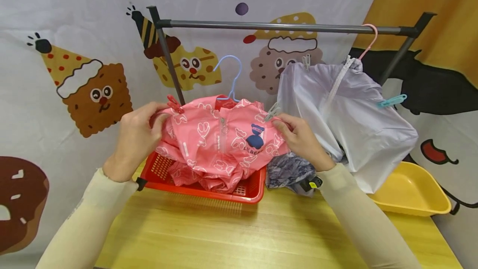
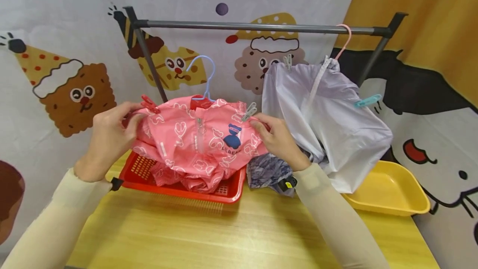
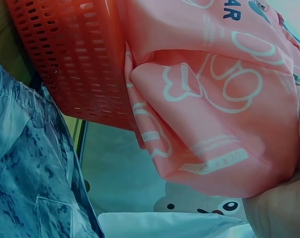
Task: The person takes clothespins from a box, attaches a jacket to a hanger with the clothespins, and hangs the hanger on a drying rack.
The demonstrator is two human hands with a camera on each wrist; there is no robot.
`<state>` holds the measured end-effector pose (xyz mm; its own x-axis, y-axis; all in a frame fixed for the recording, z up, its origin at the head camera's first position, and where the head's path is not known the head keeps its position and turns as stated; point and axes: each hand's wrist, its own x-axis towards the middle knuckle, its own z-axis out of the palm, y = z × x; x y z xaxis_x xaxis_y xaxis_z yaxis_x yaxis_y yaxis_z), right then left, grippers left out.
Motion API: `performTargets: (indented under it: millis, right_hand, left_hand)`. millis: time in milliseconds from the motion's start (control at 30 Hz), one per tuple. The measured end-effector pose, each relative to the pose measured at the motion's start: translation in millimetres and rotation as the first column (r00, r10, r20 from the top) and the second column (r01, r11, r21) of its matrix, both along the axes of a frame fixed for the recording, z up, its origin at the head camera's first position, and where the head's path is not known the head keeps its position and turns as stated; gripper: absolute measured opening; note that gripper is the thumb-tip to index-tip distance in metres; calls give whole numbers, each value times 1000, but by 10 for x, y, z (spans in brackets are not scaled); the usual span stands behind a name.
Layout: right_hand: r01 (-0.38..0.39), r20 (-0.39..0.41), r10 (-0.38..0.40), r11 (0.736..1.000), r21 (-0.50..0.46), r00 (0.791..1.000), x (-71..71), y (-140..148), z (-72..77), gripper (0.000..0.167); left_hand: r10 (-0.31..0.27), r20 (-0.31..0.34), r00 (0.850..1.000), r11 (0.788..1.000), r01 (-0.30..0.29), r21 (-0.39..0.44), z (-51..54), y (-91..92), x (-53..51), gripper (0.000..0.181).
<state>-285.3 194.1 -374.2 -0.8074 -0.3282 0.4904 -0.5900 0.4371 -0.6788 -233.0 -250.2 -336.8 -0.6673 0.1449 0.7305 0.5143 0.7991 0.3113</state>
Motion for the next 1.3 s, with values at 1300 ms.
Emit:
performTargets:
  millis: [1300]
  right_hand:
    - [101, 2, -102, 988, -116, 995, 30, 17, 5, 18]
  left_hand:
    - [89, 182, 979, 991, -105, 80, -106, -344, 87, 38]
